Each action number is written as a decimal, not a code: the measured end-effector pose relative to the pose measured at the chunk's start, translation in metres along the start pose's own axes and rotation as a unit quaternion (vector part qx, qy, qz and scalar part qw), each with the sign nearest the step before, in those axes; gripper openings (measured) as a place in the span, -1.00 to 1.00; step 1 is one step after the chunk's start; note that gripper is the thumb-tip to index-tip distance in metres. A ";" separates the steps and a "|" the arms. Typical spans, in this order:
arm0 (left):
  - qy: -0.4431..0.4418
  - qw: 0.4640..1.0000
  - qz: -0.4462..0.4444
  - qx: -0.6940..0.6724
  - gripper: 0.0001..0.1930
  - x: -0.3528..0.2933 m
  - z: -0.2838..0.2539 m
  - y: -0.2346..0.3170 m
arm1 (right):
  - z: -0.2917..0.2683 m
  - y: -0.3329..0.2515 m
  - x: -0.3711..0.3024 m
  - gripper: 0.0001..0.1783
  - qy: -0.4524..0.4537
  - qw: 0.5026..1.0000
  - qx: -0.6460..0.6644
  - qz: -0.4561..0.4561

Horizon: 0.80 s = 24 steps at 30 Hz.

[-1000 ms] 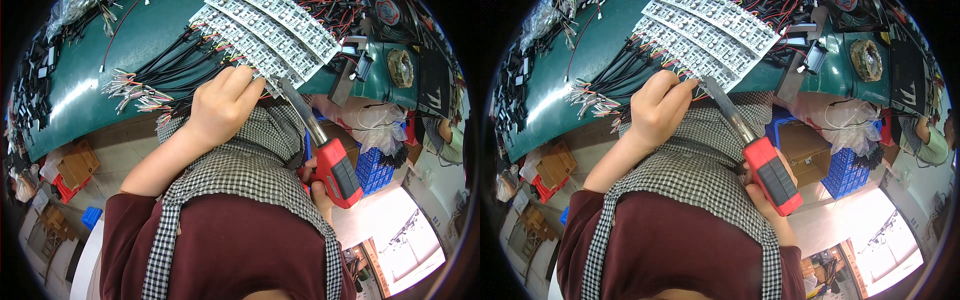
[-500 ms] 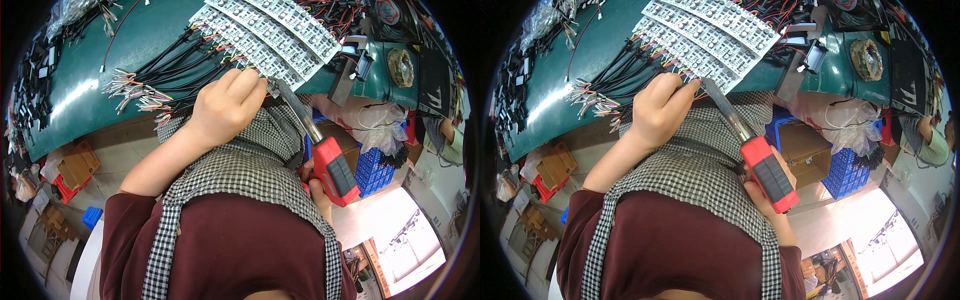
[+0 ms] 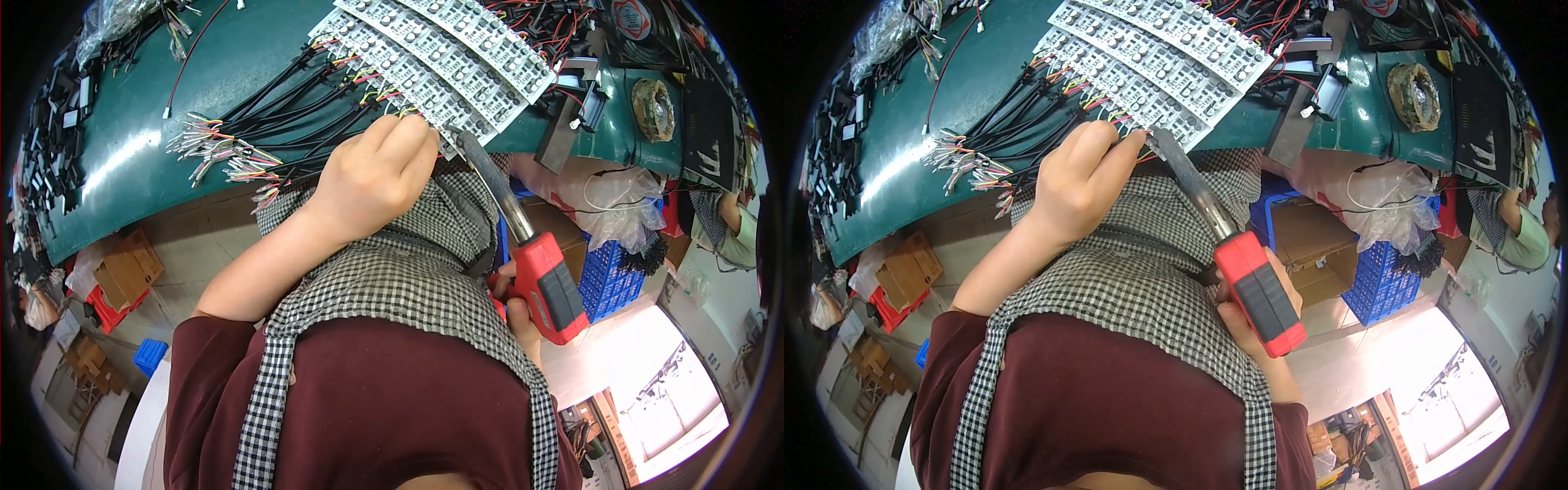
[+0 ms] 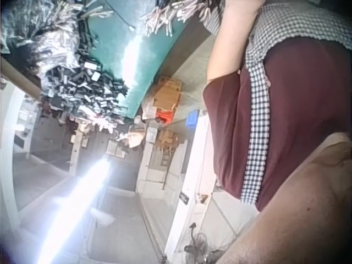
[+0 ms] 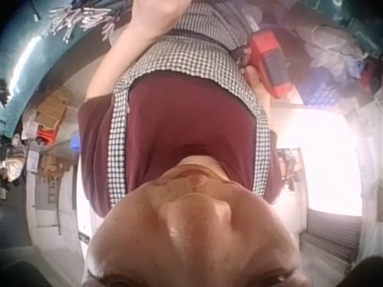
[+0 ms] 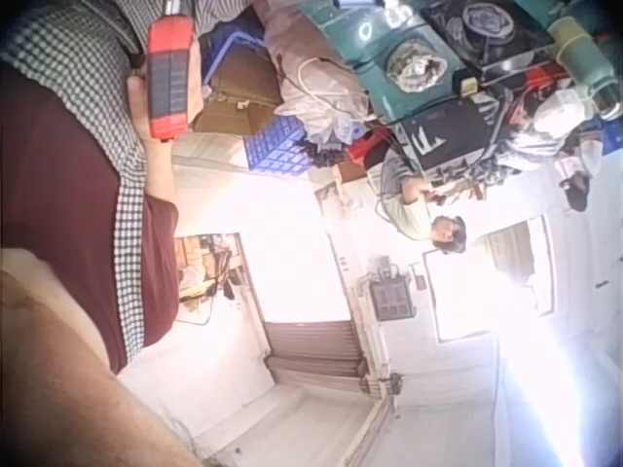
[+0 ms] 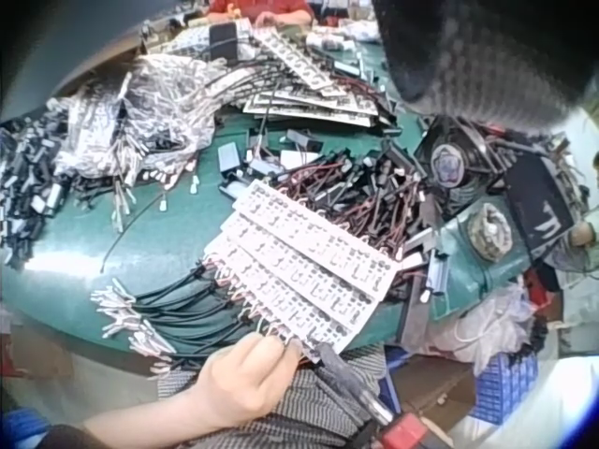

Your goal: The person connects wires to circuit boards on a workbench, then uses a heat gun for assembly.

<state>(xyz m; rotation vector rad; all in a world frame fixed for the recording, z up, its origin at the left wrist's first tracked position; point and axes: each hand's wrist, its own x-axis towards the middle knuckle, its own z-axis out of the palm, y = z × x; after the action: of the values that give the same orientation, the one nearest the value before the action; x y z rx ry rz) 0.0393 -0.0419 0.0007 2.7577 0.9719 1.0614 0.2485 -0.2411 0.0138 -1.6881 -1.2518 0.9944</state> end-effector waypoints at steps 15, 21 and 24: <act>0.003 1.000 0.003 0.005 -0.87 0.000 0.001 0.000 | -0.006 0.006 -0.004 -0.40 -0.029 0.994 -0.106 -0.012; -0.004 1.000 0.002 0.019 -0.88 0.002 -0.002 0.002 | 0.006 -0.027 0.014 -0.48 0.014 0.998 0.052 0.027; -0.022 1.000 -0.007 0.021 -0.88 0.004 -0.005 0.005 | 0.005 -0.027 0.013 -0.44 0.027 0.999 0.037 0.023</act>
<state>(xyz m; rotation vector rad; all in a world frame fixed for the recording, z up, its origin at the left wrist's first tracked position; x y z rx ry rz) 0.0413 -0.0451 0.0080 2.7907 1.0176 0.9848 0.2370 -0.2224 0.0346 -1.6819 -1.1329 1.0042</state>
